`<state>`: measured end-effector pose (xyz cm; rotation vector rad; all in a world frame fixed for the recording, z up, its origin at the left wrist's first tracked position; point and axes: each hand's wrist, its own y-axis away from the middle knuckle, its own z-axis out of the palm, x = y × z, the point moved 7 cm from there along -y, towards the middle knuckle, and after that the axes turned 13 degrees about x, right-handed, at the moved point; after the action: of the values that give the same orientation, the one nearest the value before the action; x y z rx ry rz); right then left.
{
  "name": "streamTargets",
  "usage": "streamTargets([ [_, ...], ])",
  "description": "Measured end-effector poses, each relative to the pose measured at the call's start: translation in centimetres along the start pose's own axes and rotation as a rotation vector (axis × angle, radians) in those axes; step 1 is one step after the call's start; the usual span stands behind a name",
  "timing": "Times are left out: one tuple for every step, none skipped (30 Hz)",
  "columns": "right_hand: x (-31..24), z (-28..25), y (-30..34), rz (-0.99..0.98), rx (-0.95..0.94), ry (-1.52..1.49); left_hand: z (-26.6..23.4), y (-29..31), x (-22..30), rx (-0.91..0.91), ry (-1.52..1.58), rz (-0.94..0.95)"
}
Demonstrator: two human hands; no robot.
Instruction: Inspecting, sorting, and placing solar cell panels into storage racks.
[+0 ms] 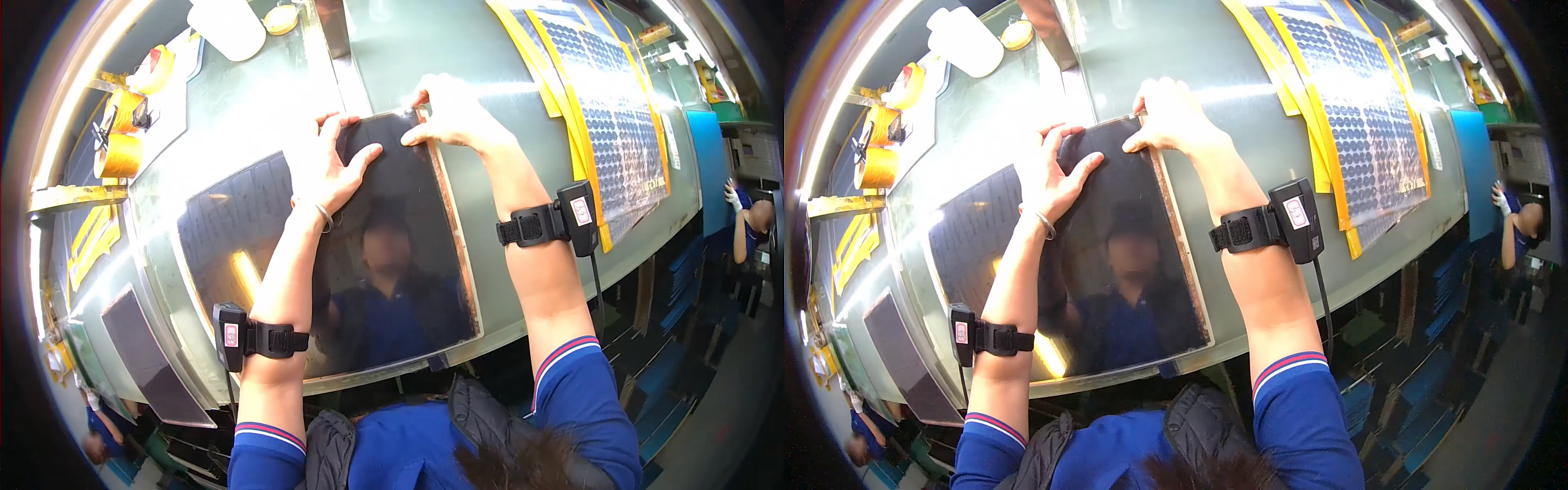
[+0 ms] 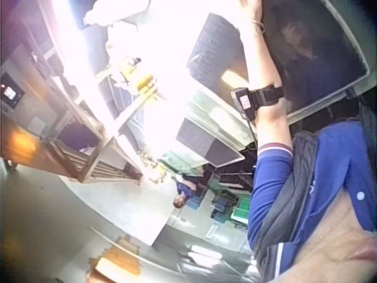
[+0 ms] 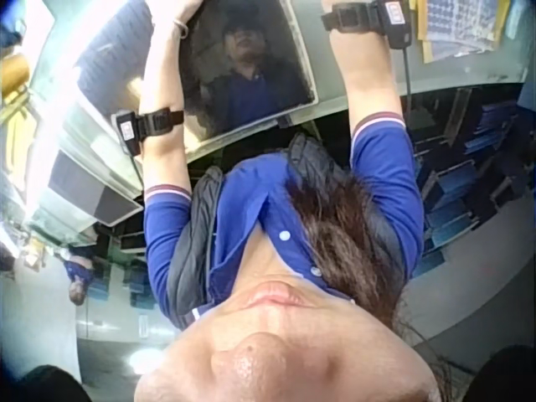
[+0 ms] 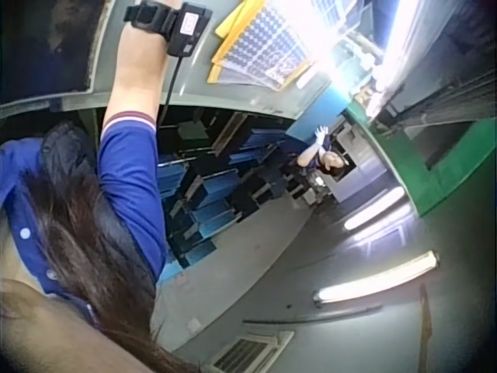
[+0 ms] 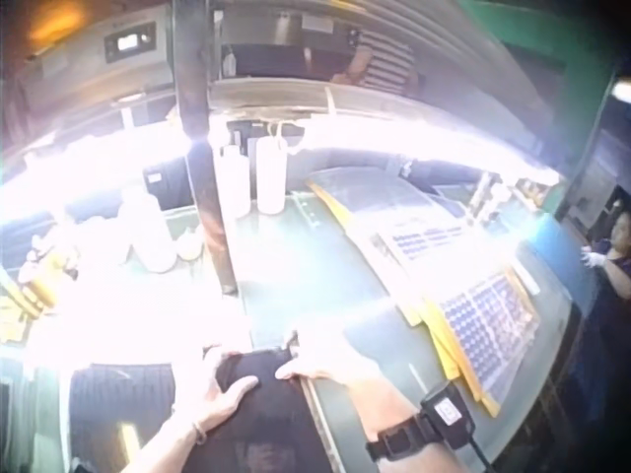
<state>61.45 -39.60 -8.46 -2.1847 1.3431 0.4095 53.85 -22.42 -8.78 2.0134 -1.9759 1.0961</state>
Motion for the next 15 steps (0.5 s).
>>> streamTargets([
  [-0.13,-0.17,-0.22,-0.004,-0.001,-0.001,0.11,-0.01,-0.01,-0.013,0.023,-0.004],
  [0.01,-0.03,-0.40,0.043,-0.054,-0.038,0.14,-0.04,0.00,-0.025,0.046,-0.007],
  [0.25,0.14,-0.41,0.094,-0.106,-0.072,0.16,-0.03,0.13,-0.024,0.047,-0.008],
  [0.39,0.29,-0.35,0.093,-0.106,-0.070,0.19,0.06,0.34,-0.032,0.058,-0.013],
  [0.47,0.36,-0.27,0.059,-0.072,-0.039,0.23,0.13,0.52,-0.041,0.070,-0.019],
  [0.17,0.17,-0.35,0.025,-0.038,-0.009,0.25,0.18,0.59,-0.038,0.070,-0.019],
  [0.10,0.09,-0.42,0.023,-0.038,-0.007,0.32,0.27,0.62,-0.030,0.033,-0.007],
  [0.28,0.15,-0.43,0.058,-0.062,-0.003,0.39,0.29,0.63,-0.021,-0.003,0.005],
  [0.24,0.31,-0.46,0.092,-0.089,-0.005,0.28,0.32,0.46,-0.020,-0.007,0.003],
  [0.10,0.29,-0.68,0.088,-0.091,-0.007,0.23,0.32,0.43,-0.026,-0.015,0.028],
  [0.22,0.54,-0.86,0.119,-0.132,-0.031,0.14,0.31,0.47,-0.033,-0.023,0.052],
  [0.48,0.73,-0.86,0.153,-0.173,-0.050,0.20,0.29,0.53,-0.032,-0.020,0.050],
  [0.49,0.76,-0.87,0.153,-0.175,-0.047,0.26,0.26,0.70,-0.033,-0.017,0.056],
  [0.26,0.74,-0.92,0.126,-0.160,-0.051,0.33,0.25,0.87,-0.034,-0.013,0.062],
  [-0.36,0.75,-1.16,0.095,-0.145,-0.059,0.11,0.21,0.83,-0.031,-0.016,0.059],
])
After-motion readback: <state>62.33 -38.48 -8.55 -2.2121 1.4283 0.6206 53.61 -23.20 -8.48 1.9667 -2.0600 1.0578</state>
